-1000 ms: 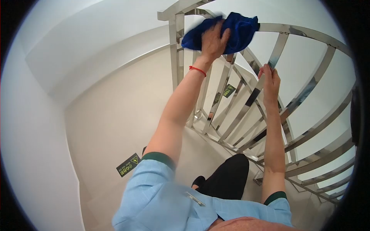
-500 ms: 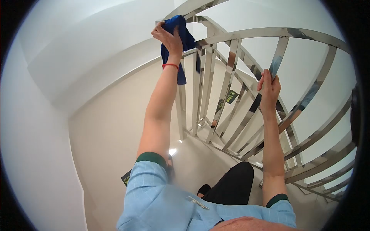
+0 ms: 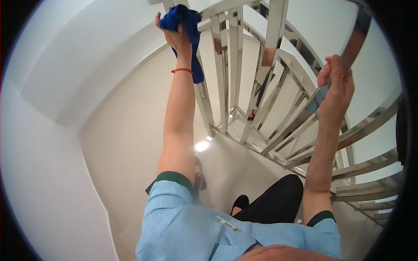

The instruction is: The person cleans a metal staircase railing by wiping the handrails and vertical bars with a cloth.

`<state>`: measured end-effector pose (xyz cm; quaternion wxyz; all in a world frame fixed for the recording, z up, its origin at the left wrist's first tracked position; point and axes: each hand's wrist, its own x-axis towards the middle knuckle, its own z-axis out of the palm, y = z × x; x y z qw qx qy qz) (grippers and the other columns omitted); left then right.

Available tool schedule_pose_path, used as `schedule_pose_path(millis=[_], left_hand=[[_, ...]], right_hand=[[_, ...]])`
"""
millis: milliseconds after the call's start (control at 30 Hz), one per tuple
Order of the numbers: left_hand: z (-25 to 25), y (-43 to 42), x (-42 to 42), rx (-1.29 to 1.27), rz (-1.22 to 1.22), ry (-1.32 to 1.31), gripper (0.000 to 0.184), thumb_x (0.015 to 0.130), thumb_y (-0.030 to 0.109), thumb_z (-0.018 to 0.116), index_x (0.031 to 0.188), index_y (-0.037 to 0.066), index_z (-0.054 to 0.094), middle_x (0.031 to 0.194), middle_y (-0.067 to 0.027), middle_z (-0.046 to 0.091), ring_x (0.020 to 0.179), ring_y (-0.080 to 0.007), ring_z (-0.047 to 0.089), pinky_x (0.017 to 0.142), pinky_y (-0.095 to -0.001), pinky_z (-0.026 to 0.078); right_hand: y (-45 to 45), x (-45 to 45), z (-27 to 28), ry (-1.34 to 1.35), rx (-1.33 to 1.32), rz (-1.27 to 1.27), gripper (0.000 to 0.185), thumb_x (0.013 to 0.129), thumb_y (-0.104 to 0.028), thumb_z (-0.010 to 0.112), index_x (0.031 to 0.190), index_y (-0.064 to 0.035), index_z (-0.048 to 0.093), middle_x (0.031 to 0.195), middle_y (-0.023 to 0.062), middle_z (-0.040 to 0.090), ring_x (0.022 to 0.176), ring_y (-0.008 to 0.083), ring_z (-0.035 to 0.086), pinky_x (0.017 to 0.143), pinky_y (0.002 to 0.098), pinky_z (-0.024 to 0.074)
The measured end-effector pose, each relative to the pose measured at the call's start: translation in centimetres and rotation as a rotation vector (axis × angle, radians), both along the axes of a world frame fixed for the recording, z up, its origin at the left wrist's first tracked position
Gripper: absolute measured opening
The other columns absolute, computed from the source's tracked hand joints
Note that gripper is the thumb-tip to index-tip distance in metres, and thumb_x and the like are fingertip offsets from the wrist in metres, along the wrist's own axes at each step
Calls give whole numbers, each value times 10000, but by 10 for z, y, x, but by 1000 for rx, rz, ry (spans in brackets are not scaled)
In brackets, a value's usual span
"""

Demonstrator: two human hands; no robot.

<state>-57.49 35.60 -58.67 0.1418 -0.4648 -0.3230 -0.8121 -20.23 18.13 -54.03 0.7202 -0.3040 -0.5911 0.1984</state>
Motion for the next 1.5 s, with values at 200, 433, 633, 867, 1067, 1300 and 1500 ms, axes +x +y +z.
schedule_pose_path(millis=[200, 433, 633, 867, 1067, 1300, 1500], left_hand=[[-142, -25, 20, -355, 281, 120, 762, 689, 3, 721, 1378, -7, 395, 1480, -123, 377, 1319, -350, 425, 1075, -391, 385], [-258, -14, 12, -386, 381, 132, 768, 715, -9, 709, 1405, -21, 374, 1494, -182, 348, 1344, -353, 409, 1120, -390, 355], [-351, -12, 17, -447, 243, -8, 848, 735, 34, 767, 1443, -38, 304, 1482, -194, 344, 1336, -333, 409, 1122, -374, 346], [-509, -37, 32, -803, -36, -328, 973, 774, 44, 743, 1511, -18, 110, 1314, -198, 524, 1238, -330, 506, 1071, -358, 369], [-696, -23, 41, -1215, -144, -585, 607, 819, 21, 608, 1374, -8, 365, 1089, -193, 647, 1059, -339, 612, 954, -384, 445], [-661, -74, 106, -1291, -365, -777, 252, 882, 96, 524, 1112, 28, 599, 992, -89, 636, 901, -222, 623, 667, -396, 508], [-432, -146, 149, -1374, -779, -1018, 384, 951, 299, 611, 1238, 52, 546, 1129, -98, 621, 956, -268, 650, 648, -463, 577]], right_hand=[[9, 4, -12, -133, 83, -201, 343, 968, -389, 587, 937, -56, 665, 622, -27, 525, 542, 40, 440, 531, 185, 298], [22, 12, -7, -267, 153, -149, 387, 1009, -358, 490, 938, 5, 604, 626, 0, 505, 516, 52, 468, 460, 199, 364], [24, 9, -8, -191, 209, -51, 397, 987, -382, 545, 957, 13, 577, 591, -10, 535, 450, 28, 488, 388, 166, 382], [23, 2, -14, -79, 267, -65, 372, 920, -354, 673, 943, 8, 589, 615, 1, 543, 477, 54, 485, 422, 188, 366], [27, -8, -14, -87, 250, 27, 321, 947, -309, 640, 950, 3, 564, 612, -12, 466, 460, 58, 408, 397, 204, 320], [22, 12, -13, -202, 226, 30, 222, 953, -207, 597, 933, 12, 564, 590, 7, 485, 467, 68, 446, 406, 202, 339], [13, 0, -17, 13, 98, -33, 269, 980, -290, 598, 956, -30, 666, 645, -18, 473, 584, 70, 418, 562, 234, 341]])
